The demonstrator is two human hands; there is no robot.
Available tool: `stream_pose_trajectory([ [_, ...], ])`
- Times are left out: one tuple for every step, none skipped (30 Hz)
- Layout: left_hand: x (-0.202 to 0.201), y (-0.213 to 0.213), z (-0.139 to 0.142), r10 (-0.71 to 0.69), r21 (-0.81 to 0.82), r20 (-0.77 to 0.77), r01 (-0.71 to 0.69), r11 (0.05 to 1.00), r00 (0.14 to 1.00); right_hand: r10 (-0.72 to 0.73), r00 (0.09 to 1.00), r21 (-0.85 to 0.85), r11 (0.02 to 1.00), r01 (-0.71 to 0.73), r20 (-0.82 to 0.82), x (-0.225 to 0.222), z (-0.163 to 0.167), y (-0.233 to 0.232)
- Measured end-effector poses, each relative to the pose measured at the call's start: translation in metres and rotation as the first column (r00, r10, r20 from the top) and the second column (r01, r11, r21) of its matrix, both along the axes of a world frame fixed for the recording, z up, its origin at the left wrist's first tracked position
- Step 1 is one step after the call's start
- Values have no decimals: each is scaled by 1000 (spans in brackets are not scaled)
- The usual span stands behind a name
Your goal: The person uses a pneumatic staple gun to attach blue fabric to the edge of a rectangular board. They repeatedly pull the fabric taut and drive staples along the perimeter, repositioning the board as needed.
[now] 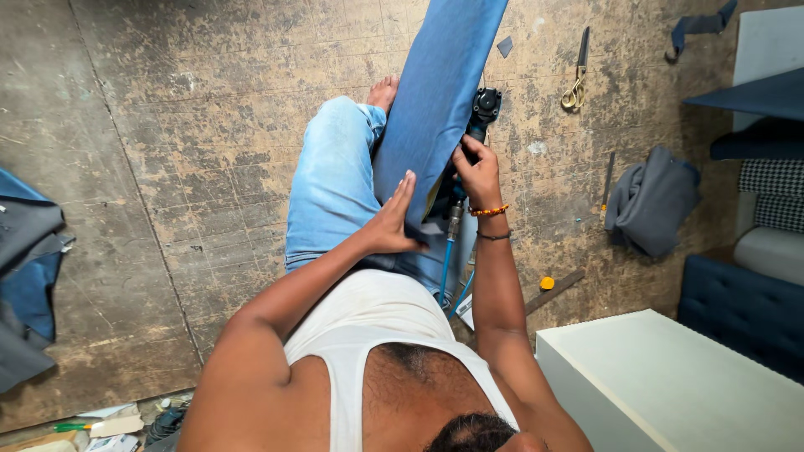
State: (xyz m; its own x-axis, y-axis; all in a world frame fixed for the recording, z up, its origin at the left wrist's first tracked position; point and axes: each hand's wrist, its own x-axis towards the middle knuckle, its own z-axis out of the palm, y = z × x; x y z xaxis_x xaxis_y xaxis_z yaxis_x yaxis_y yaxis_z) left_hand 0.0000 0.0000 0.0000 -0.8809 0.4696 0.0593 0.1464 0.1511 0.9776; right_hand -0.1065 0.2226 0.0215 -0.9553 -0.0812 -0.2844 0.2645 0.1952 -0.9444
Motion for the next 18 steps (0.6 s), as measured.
stream_pose_trajectory([
  [-1, 4, -2, 29, -17, 6, -29, 999, 1000, 6, 1000, -21, 1000, -6, -12, 1, 0, -1],
  [-1, 7, -4, 58, -35, 13, -57, 998, 998, -20, 1000, -7, 1000, 20, -2, 2, -1, -3],
  [-1, 7, -5, 67, -33, 16, -66, 997, 998, -45, 999, 6, 999, 45, 7, 1, -3, -7],
  [1, 8, -5, 74, -30, 21, -73, 997, 997, -73, 997, 21, 997, 73, 17, 1, -3, -8],
  [1, 7, -5, 85, -28, 27, -84, 996, 996, -73, 997, 30, 997, 73, 5, -1, -3, -10],
  [-3, 4, -7, 86, -2, 0, -86, 996, 996, -73, 997, 36, 997, 73, -3, -7, -4, -13],
  [-6, 5, -10, 88, 22, -21, -88, 996, 996, -73, 997, 40, 997, 73, -5, -8, -6, -14],
  [-4, 5, -10, 88, 43, -35, -86, 995, 996, -71, 997, 41, 997, 71, -14, -6, -6, -13],
  [-2, 8, -10, 82, 49, -30, -80, 996, 996, -72, 997, 42, 996, 73, -27, -9, -6, -7],
  [-4, 11, -8, 78, 58, -34, -76, 995, 996, -71, 996, 45, 996, 73, -49, -12, -3, -4],
  [-16, 15, -12, 77, 61, -49, -74, 995, 996, -63, 995, 41, 997, 67, -81, -23, -5, -1],
  [-25, 17, -11, 81, 66, -57, -78, 995, 995, -57, 992, 39, 997, 62, -116, -31, -3, -1],
  [-36, 26, -15, 87, 68, -62, -83, 994, 994, -50, 988, 34, 998, 55, -148, -43, -6, 5],
  [-41, 31, -15, 95, 73, -62, -90, 993, 994, -41, 986, 39, 998, 48, -159, -48, -5, 7],
  [-49, 35, -17, 105, 69, -88, -99, 993, 991, -33, 985, 39, 998, 40, -171, -56, -6, 10],
  [-52, 35, -18, 111, 67, -107, -105, 992, 988, -28, 984, 43, 998, 36, -176, -58, -4, 9],
  [-54, 35, -20, 118, 65, -123, -110, 992, 985, -31, 985, 29, 999, 36, -171, -60, -4, 8],
  [-60, 35, -23, 115, 60, -130, -108, 992, 985, -34, 985, 15, 999, 37, -170, -65, -5, 10],
])
